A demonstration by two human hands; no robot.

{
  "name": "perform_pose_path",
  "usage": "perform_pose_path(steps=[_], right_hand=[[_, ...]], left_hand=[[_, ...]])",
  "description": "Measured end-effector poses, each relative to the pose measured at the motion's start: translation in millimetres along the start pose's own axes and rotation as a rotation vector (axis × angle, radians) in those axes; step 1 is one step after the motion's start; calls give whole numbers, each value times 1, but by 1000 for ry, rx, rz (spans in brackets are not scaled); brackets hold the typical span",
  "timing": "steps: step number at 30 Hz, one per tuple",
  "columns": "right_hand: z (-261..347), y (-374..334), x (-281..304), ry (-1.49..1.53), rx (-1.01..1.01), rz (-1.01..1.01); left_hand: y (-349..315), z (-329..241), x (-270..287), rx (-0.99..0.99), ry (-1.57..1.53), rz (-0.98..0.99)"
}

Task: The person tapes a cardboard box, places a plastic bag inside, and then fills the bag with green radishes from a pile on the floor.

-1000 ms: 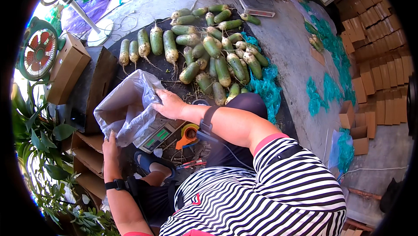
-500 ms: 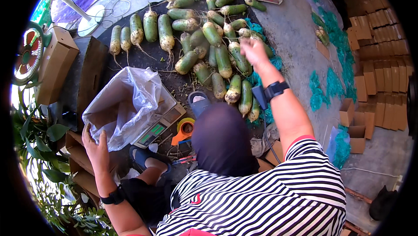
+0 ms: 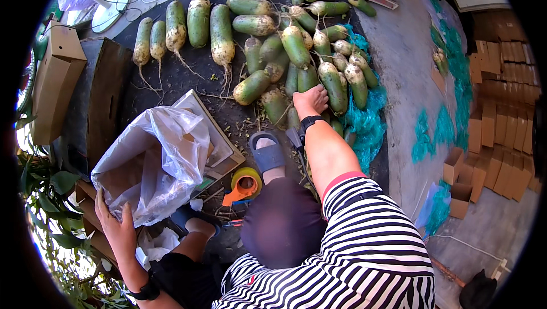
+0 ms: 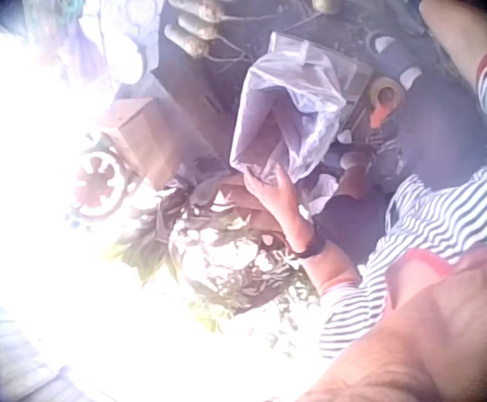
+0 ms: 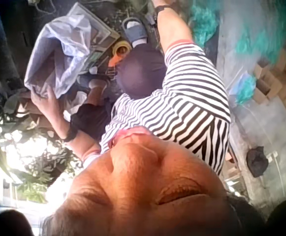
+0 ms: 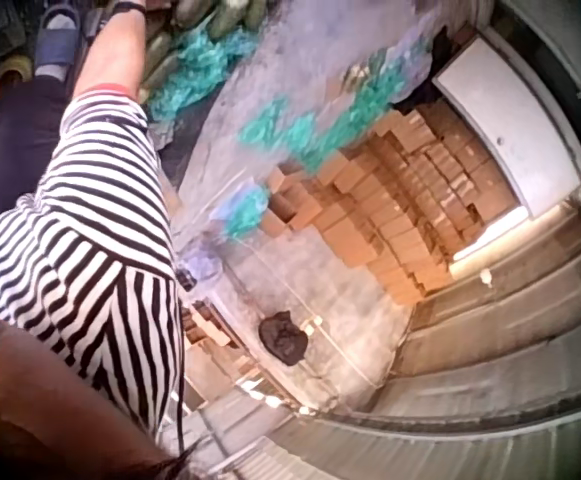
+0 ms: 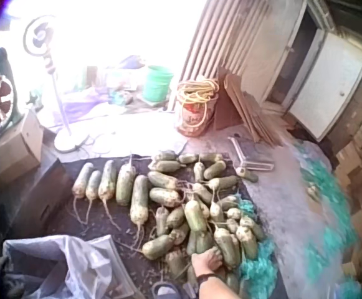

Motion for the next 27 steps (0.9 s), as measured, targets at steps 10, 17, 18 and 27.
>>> perform_pose_path(steps=[10, 17, 18, 27], right_hand=[[-18, 8, 26, 210, 262, 93], [-29, -19, 111, 1304, 350, 538], [-25, -28, 131, 1428, 307, 659], [58, -102, 278, 1997, 553, 1138]], left_hand=[[-1, 14, -2, 104, -200, 4], [4, 41, -12, 211, -560, 12], [6, 46, -11, 227, -558, 17], [33, 81, -24, 255, -583, 112]])
Point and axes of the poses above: each hand's wrist, its own y-axis towards the middle knuckle, its own x-axis out of the back of the hand, z = x × y, the point moved 8 cm from there along y, towards the middle knuckle, and after that the axes turned 5 degrees about -z, right-handed, at the moved point
